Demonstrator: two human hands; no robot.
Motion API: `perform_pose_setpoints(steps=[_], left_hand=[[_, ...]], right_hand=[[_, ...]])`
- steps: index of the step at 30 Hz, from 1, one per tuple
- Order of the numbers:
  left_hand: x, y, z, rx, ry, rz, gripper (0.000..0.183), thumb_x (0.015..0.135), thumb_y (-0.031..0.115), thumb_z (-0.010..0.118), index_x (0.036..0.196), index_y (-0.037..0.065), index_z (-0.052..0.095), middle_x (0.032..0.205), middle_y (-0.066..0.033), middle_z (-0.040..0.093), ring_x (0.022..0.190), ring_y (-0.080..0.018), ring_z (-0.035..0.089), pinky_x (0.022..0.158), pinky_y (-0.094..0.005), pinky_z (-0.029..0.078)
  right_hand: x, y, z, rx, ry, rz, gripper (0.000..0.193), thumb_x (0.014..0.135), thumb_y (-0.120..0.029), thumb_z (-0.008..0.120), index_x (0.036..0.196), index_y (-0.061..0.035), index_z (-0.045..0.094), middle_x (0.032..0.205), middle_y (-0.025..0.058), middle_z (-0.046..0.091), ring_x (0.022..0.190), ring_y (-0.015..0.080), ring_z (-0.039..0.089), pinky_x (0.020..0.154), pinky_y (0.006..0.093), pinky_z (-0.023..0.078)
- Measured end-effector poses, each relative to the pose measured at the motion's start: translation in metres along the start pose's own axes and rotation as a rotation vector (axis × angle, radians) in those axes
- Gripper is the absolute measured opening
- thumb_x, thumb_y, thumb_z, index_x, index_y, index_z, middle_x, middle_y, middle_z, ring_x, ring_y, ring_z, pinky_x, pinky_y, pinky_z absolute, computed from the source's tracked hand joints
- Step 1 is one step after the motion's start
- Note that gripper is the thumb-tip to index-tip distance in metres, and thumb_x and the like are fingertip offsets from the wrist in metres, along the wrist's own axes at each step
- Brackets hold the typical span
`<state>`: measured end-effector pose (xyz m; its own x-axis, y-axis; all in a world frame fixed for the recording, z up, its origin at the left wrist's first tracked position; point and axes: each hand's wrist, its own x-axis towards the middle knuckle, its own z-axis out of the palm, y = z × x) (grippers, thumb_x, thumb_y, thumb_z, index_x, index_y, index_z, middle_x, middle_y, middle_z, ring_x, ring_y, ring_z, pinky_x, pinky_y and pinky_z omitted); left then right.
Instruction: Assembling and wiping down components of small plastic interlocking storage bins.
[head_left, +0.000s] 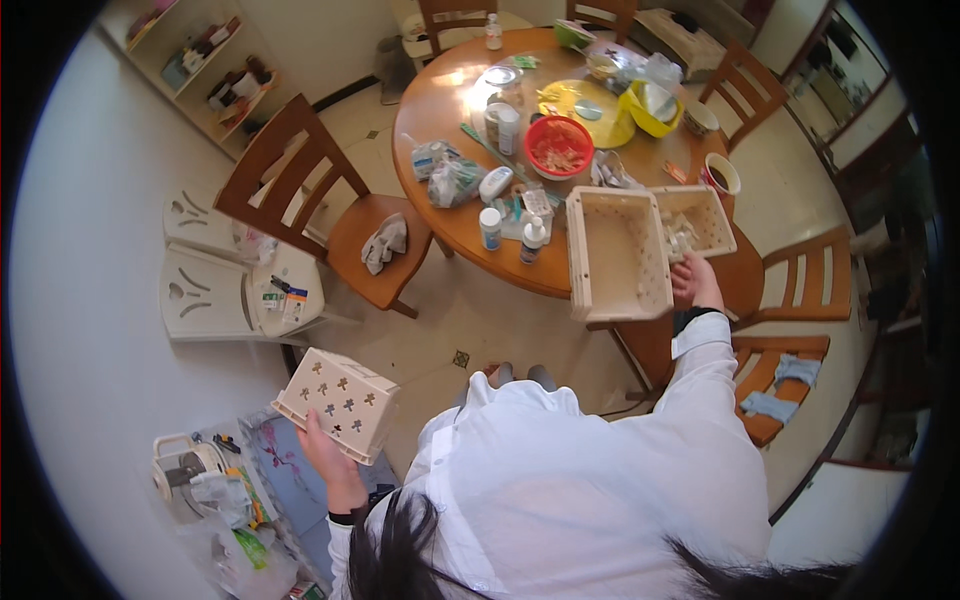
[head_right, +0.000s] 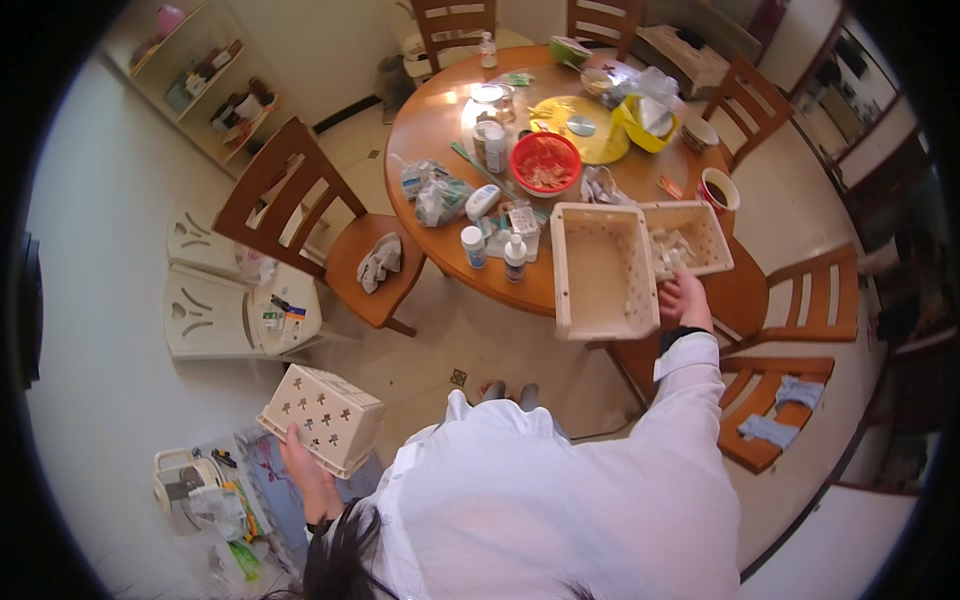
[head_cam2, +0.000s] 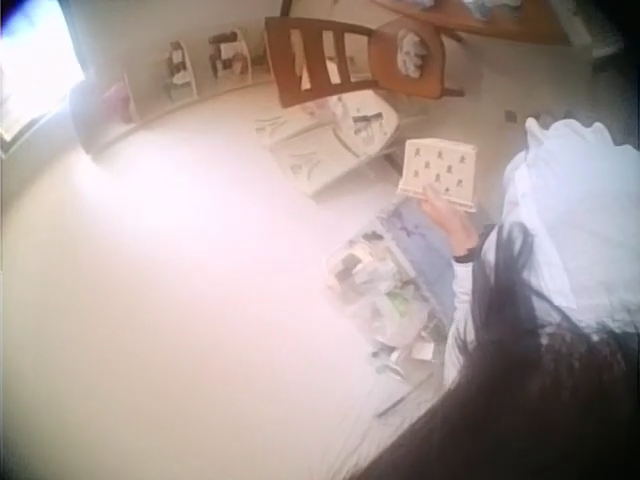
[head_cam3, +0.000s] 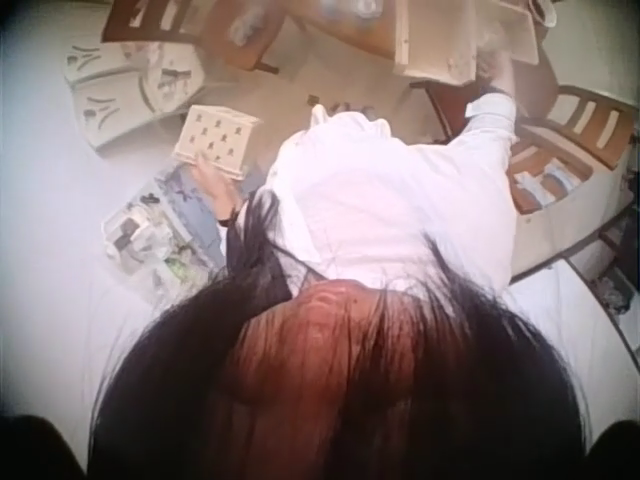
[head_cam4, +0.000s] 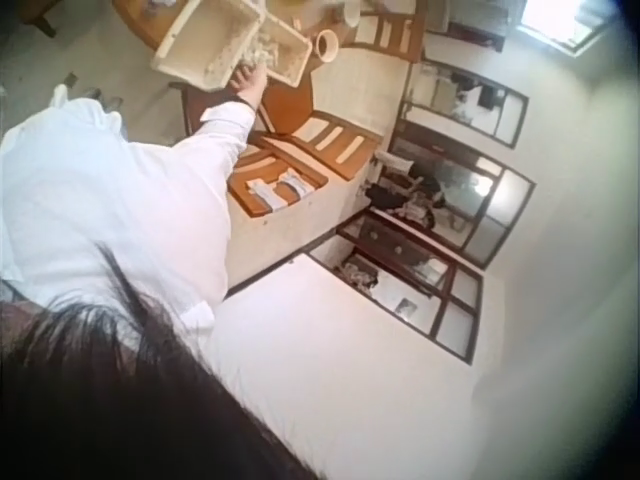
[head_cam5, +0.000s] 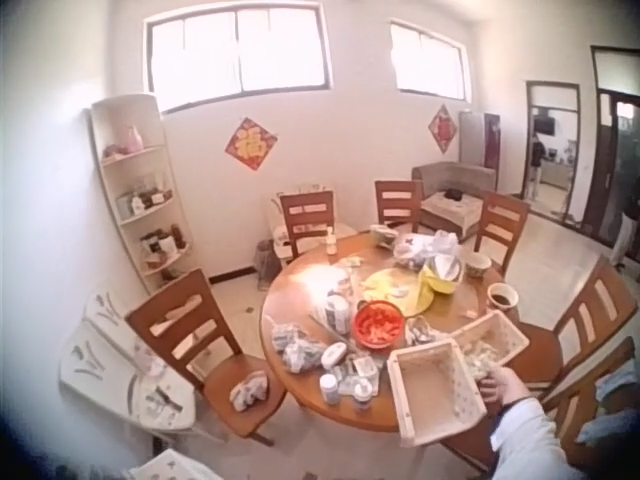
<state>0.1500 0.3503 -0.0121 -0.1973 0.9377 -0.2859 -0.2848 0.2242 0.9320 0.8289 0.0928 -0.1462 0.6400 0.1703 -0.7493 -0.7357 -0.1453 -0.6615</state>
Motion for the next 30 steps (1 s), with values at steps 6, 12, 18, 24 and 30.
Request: perform_pose_setpoints(steps=[6, 12, 18, 24, 30], left_hand=[[0.002, 0.001, 0.026, 0.002, -0.006, -0.005, 0.037, 0.094, 0.012, 0.049, 0.130, 0.003, 0.043, 0.120, -0.0107, 0.056, 0.106, -0.0209, 0.059, 0.089, -0.0347, 0.049], [0.012, -0.025, 0.036, 0.041, -0.017, 0.033, 0.035, 0.093, 0.009, 0.051, 0.127, 0.002, 0.045, 0.116, -0.0095, 0.056, 0.102, -0.0178, 0.058, 0.090, -0.0321, 0.047], [0.019, -0.027, 0.070, -0.018, -0.032, -0.061, 0.030, 0.093, 0.010, 0.051, 0.122, 0.001, 0.047, 0.114, -0.0097, 0.057, 0.101, -0.0178, 0.059, 0.088, -0.0316, 0.048], [0.026, -0.029, 0.089, -0.050, -0.054, -0.070, 0.031, 0.093, 0.010, 0.050, 0.122, 0.002, 0.047, 0.114, -0.0103, 0.057, 0.099, -0.0189, 0.060, 0.086, -0.0322, 0.050], [0.043, -0.031, 0.105, -0.153, -0.034, -0.050, 0.032, 0.093, 0.010, 0.049, 0.123, 0.003, 0.045, 0.114, -0.0105, 0.057, 0.101, -0.0198, 0.060, 0.086, -0.0328, 0.050]], right_hand=[[0.025, -0.009, 0.001, -0.119, 0.060, 0.039, 0.039, 0.086, -0.044, 0.058, 0.117, -0.0202, 0.054, 0.107, 0.0060, 0.059, 0.097, 0.0264, 0.055, 0.082, 0.0487, 0.047], [0.027, -0.023, -0.007, -0.173, 0.190, -0.043, 0.039, 0.087, -0.033, 0.055, 0.122, -0.0154, 0.053, 0.118, 0.0099, 0.057, 0.110, 0.0332, 0.053, 0.086, 0.0579, 0.045], [0.086, -0.033, -0.073, -0.015, 0.307, -0.170, 0.050, 0.089, -0.041, 0.057, 0.126, -0.0066, 0.052, 0.119, 0.0170, 0.060, 0.103, 0.0346, 0.063, 0.083, 0.0585, 0.051], [0.050, -0.061, -0.084, 0.036, 0.448, -0.305, 0.042, 0.083, -0.024, 0.060, 0.120, -0.0033, 0.055, 0.110, 0.0157, 0.064, 0.093, 0.0338, 0.066, 0.074, 0.0511, 0.055], [0.003, -0.142, -0.106, -0.715, 0.869, -0.685, 0.050, 0.080, -0.033, 0.065, 0.098, 0.0132, 0.063, 0.098, 0.0290, 0.066, 0.089, 0.0379, 0.065, 0.079, 0.0447, 0.049]])
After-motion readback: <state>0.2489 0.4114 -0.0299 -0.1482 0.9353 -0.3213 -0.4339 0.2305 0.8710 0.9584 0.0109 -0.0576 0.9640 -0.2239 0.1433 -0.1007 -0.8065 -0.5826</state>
